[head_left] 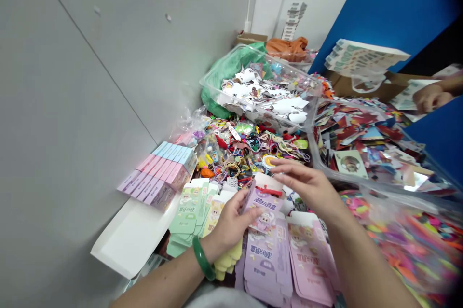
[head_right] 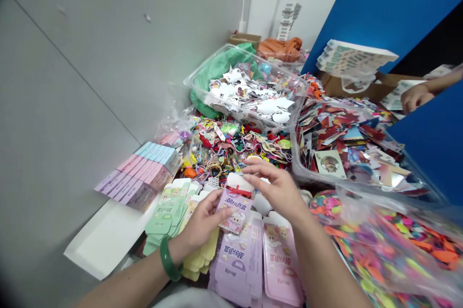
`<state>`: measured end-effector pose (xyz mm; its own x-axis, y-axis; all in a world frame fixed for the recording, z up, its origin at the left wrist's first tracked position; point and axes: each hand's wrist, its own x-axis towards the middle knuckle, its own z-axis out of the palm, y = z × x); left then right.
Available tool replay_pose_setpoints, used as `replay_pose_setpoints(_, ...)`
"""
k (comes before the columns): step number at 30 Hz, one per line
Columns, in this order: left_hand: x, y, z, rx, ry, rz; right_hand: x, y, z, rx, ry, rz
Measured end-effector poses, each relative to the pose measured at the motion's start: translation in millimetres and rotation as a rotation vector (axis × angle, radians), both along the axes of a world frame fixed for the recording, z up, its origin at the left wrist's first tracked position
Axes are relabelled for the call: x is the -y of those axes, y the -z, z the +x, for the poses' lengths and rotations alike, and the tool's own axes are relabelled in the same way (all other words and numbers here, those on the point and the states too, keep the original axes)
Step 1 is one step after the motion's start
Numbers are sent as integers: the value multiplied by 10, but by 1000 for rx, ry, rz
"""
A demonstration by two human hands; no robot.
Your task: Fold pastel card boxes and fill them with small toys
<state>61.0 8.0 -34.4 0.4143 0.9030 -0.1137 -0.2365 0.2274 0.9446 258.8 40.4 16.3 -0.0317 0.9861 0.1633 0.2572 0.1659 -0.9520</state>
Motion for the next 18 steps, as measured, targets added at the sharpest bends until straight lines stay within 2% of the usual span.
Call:
replay_pose_setpoints(3, 7, 16, -36, 20, -23, -22, -48, -15, 61, -11, 58, 6)
replay_pose_setpoints(9, -21, 15, -109, 4, -93, -30, 72, -3, -105, 299, -115, 73)
replay_pose_setpoints(13, -51, 20, -130, -21, -102, 41, 109, 11, -175, 346, -124, 99)
replay_pose_setpoints(18, -75, 22, -170, -149, -66, 153, 151, -126, -37, 382, -133, 93)
